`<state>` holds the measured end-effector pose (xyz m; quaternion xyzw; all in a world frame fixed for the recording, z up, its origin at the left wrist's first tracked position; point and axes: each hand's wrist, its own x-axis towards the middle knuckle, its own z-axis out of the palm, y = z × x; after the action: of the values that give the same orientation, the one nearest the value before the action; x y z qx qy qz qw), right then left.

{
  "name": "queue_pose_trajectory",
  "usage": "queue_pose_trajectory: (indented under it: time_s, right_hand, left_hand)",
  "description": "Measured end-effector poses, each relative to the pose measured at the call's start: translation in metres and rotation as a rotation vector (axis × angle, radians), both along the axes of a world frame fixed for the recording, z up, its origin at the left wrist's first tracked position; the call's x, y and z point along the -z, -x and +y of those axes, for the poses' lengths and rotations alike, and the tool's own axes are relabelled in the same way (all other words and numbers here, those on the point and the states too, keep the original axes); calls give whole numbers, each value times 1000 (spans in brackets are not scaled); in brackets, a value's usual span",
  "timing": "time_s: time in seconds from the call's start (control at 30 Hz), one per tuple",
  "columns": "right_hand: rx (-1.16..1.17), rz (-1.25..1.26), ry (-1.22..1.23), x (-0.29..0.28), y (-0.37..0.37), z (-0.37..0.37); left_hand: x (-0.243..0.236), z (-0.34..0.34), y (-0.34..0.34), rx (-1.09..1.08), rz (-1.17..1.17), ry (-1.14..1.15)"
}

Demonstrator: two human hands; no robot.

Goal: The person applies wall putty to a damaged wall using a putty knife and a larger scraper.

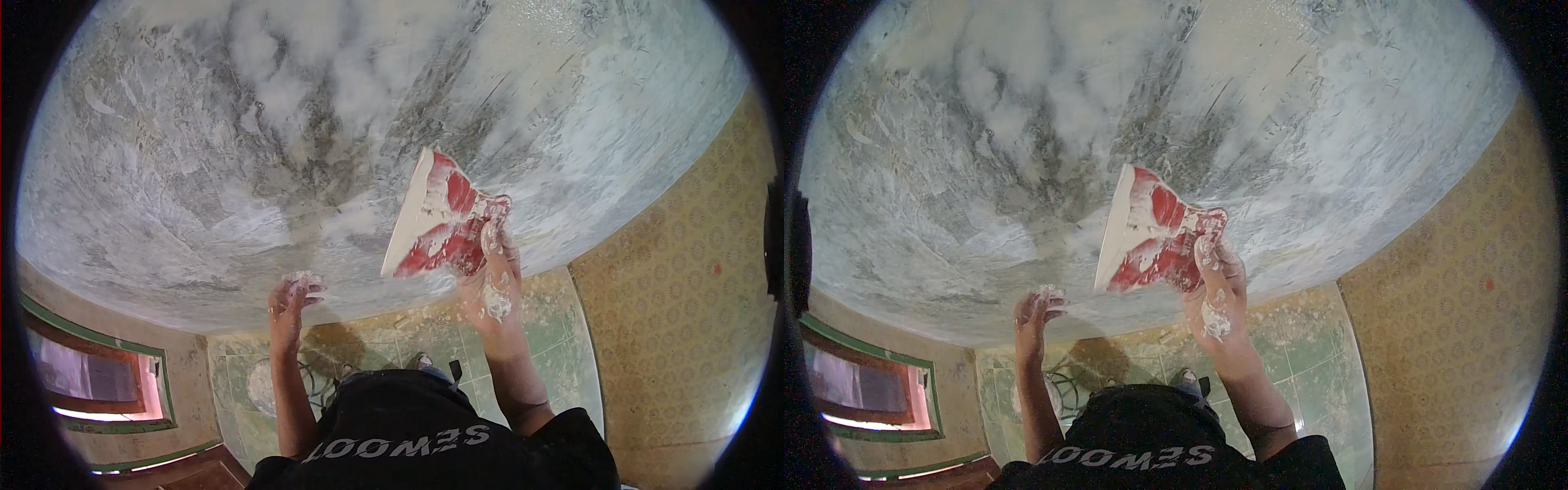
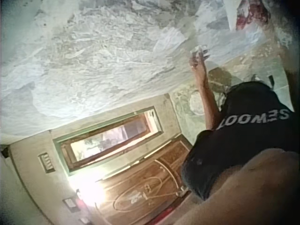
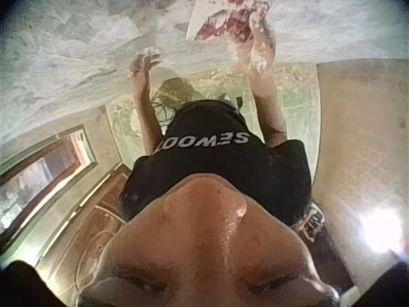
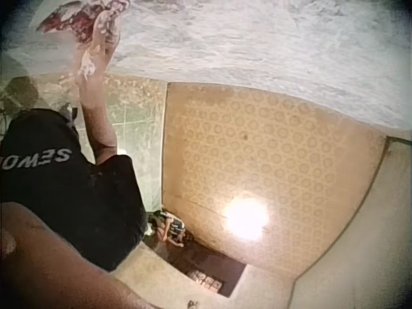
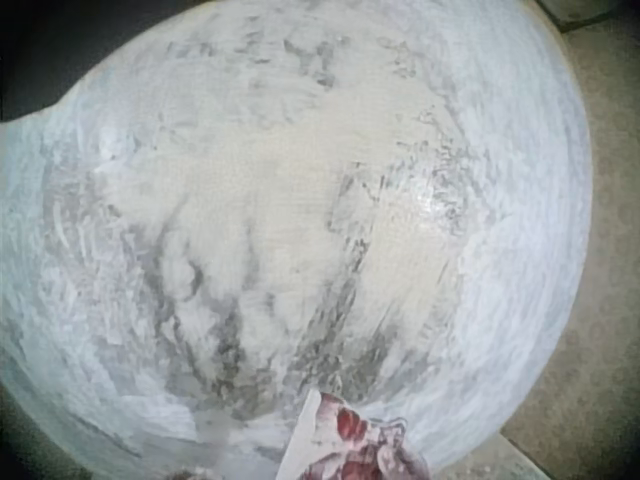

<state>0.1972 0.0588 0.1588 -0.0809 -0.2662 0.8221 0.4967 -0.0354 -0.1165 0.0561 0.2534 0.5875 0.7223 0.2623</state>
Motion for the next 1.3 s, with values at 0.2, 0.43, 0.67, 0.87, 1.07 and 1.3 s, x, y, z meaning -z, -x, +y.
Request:
queue_pose_trajectory:
  time_s: [0.2, 0.43, 0.67, 0.87, 1.07, 1.3]
  right_hand:
    - [1220, -395, -1246, -64, 28, 57]
    - [1597, -885, -1576, -43, 82, 110]
    - [1201, -1049, -1683, 41, 67, 69]
    - [427, -148, -905, -51, 18, 43]
    - [1458, -708, -1509, -179, -19, 115]
    - [1602, -699, -1637, -225, -14, 145]
  left_hand:
    - [7, -21, 6, -71, -74, 103]
    - [34, -31, 22, 22, -12, 126]
    - [29, -38, 34, 21, -187, 13]
    - [27, -32, 39, 17, -165, -17]
    - [34, -25, 37, 23, -155, 17]
    - [54, -30, 43, -30, -188, 9]
